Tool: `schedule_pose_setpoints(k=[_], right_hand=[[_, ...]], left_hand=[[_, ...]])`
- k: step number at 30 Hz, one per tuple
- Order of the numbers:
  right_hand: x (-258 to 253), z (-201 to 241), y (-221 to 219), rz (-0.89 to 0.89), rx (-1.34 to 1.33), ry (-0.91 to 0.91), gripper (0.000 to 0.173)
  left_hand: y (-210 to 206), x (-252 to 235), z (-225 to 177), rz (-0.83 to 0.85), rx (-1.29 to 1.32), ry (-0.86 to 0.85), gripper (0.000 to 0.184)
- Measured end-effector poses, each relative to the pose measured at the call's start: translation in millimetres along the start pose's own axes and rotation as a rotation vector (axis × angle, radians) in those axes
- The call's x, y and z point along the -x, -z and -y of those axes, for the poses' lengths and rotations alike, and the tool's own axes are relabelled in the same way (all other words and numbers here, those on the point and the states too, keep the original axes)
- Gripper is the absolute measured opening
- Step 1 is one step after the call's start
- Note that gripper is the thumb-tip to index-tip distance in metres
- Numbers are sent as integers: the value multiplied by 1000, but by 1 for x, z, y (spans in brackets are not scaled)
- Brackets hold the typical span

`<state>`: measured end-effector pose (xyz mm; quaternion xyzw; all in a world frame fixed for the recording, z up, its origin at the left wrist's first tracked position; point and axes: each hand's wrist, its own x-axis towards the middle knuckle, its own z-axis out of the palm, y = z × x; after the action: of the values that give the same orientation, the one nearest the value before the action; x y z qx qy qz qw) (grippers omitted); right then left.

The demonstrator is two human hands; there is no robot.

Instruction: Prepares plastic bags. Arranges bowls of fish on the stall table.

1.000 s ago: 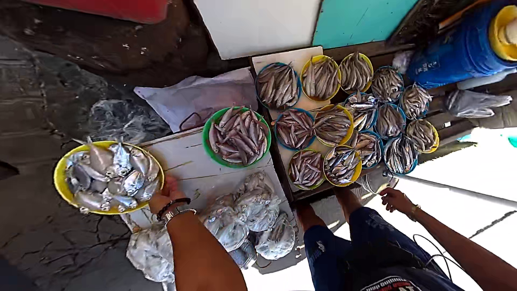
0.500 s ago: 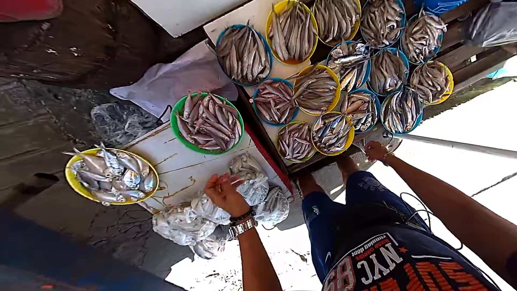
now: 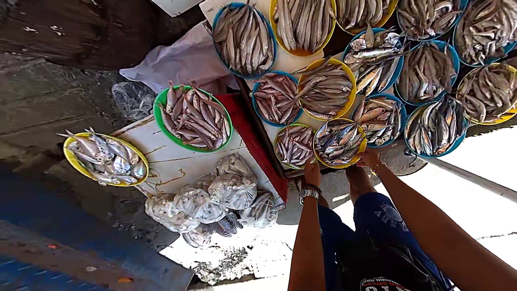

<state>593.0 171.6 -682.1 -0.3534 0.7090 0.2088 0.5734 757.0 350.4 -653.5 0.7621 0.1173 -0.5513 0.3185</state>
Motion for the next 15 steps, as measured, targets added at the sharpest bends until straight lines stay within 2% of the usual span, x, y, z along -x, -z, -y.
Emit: schedule_pose_setpoints(k=[3, 8, 15], right_hand=[[-9, 4, 2, 20, 13, 5, 36], [2, -6, 13, 155, -64, 102, 40], [90, -27, 2, -95, -173, 299, 23]], left_hand=[[-12, -11, -4, 4, 134, 108, 47], [-16, -8, -7, 6, 301, 84, 48], [-10, 4, -19, 136, 233, 74, 48]])
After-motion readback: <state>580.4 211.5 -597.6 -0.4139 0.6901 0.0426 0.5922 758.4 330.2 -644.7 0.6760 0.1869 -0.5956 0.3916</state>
